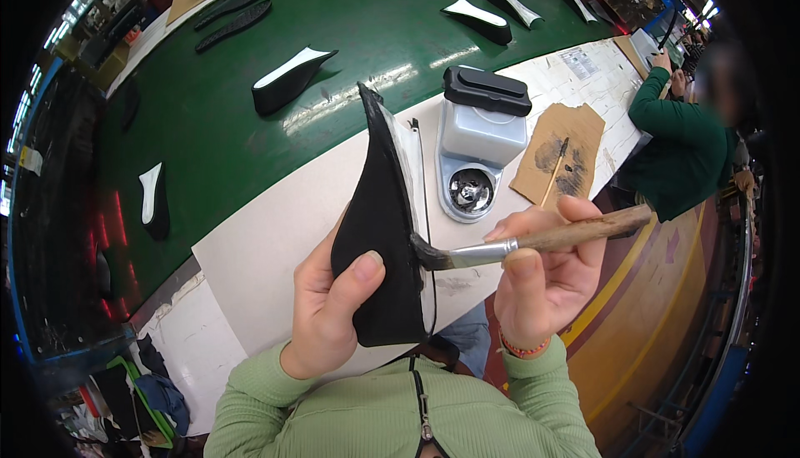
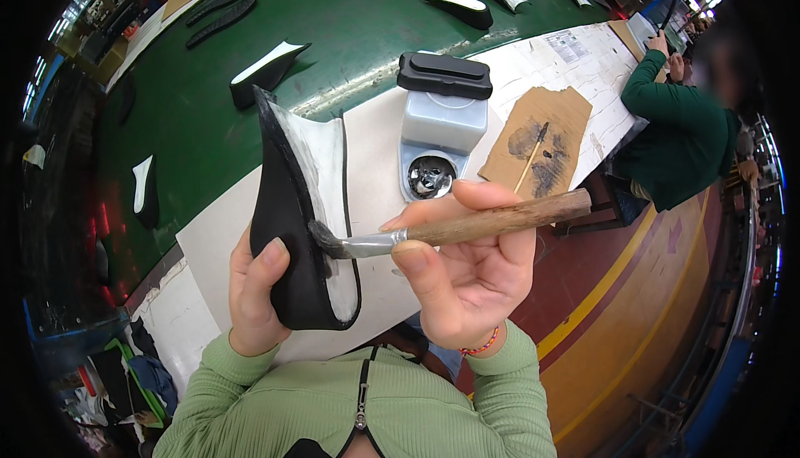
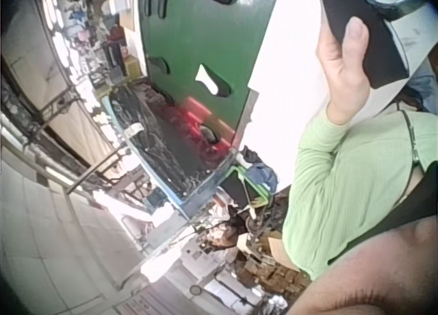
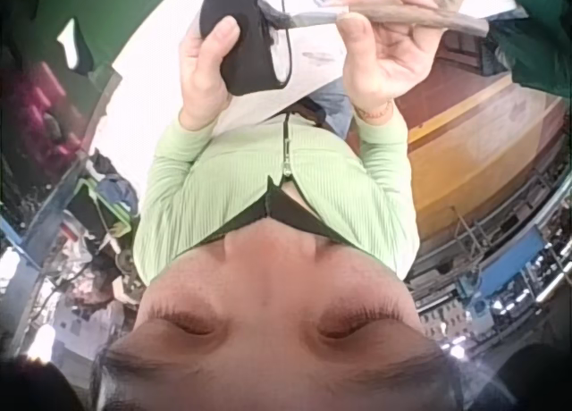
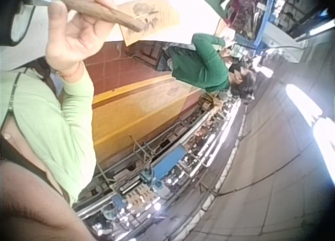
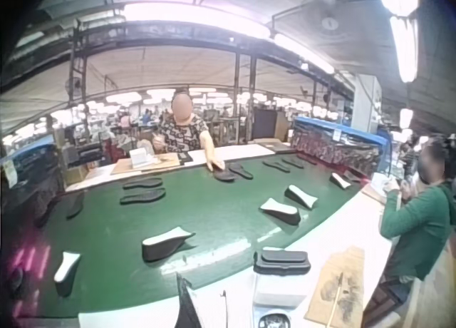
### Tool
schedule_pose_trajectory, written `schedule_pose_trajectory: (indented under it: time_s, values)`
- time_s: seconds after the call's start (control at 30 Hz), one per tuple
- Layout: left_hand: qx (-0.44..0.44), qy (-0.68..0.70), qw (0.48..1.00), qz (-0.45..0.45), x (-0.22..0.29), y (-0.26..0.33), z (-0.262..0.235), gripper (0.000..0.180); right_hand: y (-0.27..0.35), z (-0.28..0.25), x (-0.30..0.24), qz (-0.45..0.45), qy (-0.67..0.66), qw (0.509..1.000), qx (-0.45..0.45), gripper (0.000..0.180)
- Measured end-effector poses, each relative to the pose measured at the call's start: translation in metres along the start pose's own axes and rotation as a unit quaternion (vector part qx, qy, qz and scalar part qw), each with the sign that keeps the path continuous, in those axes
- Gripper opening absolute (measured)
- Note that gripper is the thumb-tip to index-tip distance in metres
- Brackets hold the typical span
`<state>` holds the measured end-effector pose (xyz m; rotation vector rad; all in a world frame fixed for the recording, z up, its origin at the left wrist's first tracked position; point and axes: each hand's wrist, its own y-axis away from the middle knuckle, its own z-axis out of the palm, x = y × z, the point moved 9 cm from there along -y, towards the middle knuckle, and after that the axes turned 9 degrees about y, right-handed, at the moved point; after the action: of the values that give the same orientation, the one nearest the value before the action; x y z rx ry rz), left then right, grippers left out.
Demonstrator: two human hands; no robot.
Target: The person uses a paintbrush to apply black paint to the edges of small white plastic parts. They repeatedly dip the brush into a paint container and carefully coat the edges of each part, then place the painted parts on the green workbench.
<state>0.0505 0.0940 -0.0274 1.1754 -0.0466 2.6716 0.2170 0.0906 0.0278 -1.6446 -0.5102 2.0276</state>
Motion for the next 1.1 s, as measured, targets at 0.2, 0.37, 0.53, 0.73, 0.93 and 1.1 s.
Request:
schedule_pose_trajectory:
  time_s: [0.2,0.37,0.53,0.73,0.93,1.1]
  values:
    - [0.024,-0.039,0.998,0.042,0.010,-0.002,0.002,0.049,0.001,0.002,-0.002,0.001,0.011,1.000,0.002,0.051]
    - [0.029,-0.065,0.996,0.061,0.015,-0.002,0.001,0.049,0.001,0.004,-0.003,0.003,-0.001,1.000,-0.009,0.053]
    - [0.043,-0.081,0.994,0.062,0.016,-0.002,-0.002,0.049,0.003,0.005,-0.004,0.008,-0.002,1.000,-0.007,0.054]
    - [0.055,-0.087,0.992,0.075,0.019,-0.001,-0.004,0.048,0.003,0.007,-0.008,-0.011,0.030,0.999,-0.027,0.054]
    - [0.059,-0.081,0.992,0.074,0.021,-0.002,-0.001,0.048,0.004,0.007,-0.011,-0.012,0.029,0.999,-0.039,0.053]
    - [0.073,-0.095,0.990,0.073,0.022,-0.003,-0.003,0.042,0.006,0.008,-0.013,-0.009,0.029,0.999,-0.044,0.054]
